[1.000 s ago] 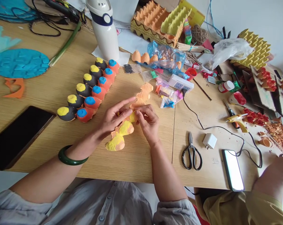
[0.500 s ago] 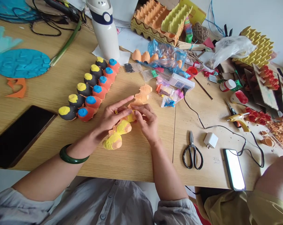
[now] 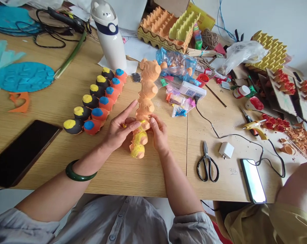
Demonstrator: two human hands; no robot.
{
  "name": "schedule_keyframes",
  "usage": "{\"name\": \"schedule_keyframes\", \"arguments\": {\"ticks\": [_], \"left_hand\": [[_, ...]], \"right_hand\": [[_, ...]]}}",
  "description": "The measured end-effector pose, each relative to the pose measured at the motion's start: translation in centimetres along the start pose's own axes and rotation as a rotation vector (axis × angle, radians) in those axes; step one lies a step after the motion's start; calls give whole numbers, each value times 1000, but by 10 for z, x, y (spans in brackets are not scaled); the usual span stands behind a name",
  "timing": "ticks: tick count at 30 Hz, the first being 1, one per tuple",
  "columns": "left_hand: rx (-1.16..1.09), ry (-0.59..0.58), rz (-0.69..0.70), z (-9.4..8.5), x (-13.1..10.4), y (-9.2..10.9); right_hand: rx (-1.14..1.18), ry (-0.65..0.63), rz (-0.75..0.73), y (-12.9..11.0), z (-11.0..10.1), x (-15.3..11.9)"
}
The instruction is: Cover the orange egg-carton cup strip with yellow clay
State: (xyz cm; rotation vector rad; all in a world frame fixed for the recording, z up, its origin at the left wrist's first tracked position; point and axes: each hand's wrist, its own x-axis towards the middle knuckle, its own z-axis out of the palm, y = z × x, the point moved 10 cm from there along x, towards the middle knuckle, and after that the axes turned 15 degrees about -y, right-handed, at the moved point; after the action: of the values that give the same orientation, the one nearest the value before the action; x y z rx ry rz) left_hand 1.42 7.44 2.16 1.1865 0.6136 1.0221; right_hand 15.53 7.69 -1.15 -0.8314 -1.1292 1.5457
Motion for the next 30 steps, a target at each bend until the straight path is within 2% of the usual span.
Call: {"name": "schedule_keyframes", "arguments": {"ticks": [3, 7, 11, 15, 22, 26, 30], "left_hand": [[1, 10, -42, 1, -2, -1], [-124, -10, -119, 6, -1, -11], [-271, -61, -182, 14, 0, -18], [-311, -118, -179, 20, 1, -14], [-334, -62, -219, 12, 2, -22], [-404, -100, -291, 14, 3, -25], [-403, -106, -294, 11, 3, -22]], "right_hand": [[-77, 7, -44, -9, -3, -1], [-155, 10, -57, -15, -5, -1], [-93, 2, -39, -12, -3, -2], [-26, -17, -31, -12, 2, -2], [-122, -82, -47, -19, 11, -3], [-156, -124, -56, -19, 16, -2], [-128, -130, -57, -17, 18, -2]]}}
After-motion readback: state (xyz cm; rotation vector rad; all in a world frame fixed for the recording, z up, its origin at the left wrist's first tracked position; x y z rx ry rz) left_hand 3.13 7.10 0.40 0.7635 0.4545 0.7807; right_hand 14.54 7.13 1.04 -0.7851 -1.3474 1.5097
